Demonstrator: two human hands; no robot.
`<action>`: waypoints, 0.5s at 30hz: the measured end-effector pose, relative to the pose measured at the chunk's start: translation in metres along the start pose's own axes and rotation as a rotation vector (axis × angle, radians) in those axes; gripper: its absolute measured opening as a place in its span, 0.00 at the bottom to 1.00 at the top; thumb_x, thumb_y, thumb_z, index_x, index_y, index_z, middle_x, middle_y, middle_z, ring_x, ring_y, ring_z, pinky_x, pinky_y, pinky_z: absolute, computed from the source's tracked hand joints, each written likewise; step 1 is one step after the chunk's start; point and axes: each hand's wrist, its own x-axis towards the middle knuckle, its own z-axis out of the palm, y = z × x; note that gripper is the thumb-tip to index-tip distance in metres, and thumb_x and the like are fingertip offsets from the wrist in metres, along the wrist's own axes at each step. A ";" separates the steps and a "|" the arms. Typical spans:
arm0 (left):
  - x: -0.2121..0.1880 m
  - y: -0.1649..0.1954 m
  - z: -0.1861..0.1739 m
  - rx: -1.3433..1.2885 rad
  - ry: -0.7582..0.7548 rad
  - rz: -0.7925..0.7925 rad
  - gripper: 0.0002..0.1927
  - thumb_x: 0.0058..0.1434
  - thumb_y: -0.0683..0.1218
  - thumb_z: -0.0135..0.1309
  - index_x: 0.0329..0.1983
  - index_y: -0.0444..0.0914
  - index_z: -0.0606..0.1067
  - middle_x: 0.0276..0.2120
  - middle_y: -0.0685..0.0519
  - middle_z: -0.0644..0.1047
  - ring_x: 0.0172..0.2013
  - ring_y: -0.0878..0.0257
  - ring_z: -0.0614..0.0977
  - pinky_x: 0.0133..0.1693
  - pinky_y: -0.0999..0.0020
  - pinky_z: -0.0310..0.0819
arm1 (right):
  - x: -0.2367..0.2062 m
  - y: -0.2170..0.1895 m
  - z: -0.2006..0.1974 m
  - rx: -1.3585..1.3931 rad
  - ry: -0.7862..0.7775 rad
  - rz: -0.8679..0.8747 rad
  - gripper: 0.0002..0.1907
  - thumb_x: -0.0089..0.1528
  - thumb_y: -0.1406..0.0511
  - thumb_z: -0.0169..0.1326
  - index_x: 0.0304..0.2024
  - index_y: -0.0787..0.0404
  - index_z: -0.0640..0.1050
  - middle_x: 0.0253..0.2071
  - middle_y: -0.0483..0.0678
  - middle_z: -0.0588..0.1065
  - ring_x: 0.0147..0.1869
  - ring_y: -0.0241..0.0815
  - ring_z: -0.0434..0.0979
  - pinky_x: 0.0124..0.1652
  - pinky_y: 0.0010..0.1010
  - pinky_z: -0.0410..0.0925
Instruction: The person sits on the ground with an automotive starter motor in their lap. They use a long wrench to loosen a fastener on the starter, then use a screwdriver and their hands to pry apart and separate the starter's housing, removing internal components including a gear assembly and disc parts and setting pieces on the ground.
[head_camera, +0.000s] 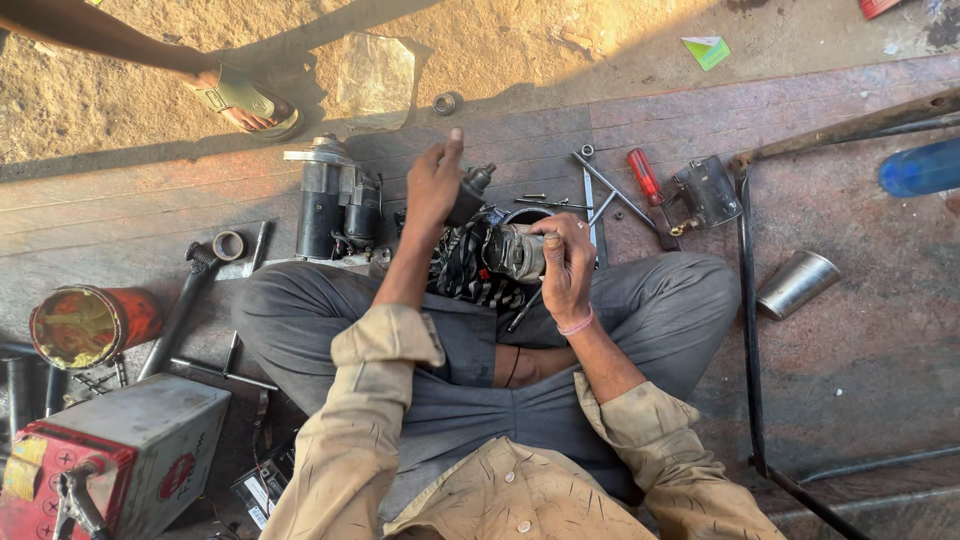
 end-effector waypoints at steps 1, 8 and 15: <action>0.007 -0.002 0.007 0.088 0.014 0.047 0.35 0.68 0.67 0.47 0.46 0.30 0.80 0.33 0.37 0.83 0.35 0.51 0.85 0.41 0.56 0.77 | 0.000 0.000 0.000 -0.002 -0.003 -0.003 0.27 0.76 0.50 0.38 0.38 0.63 0.76 0.37 0.50 0.76 0.43 0.48 0.73 0.49 0.38 0.63; 0.027 0.017 0.059 0.414 0.025 0.207 0.34 0.65 0.65 0.53 0.57 0.32 0.73 0.35 0.31 0.80 0.41 0.34 0.82 0.42 0.43 0.77 | -0.001 -0.004 -0.002 -0.009 -0.021 -0.044 0.30 0.76 0.47 0.37 0.39 0.64 0.75 0.39 0.51 0.76 0.44 0.48 0.74 0.50 0.39 0.63; 0.017 0.007 0.079 0.677 0.026 0.483 0.27 0.70 0.61 0.53 0.57 0.35 0.69 0.32 0.43 0.81 0.37 0.43 0.83 0.39 0.47 0.74 | -0.003 -0.002 -0.002 0.003 -0.020 0.004 0.30 0.76 0.46 0.36 0.38 0.63 0.75 0.37 0.50 0.76 0.43 0.47 0.76 0.51 0.38 0.64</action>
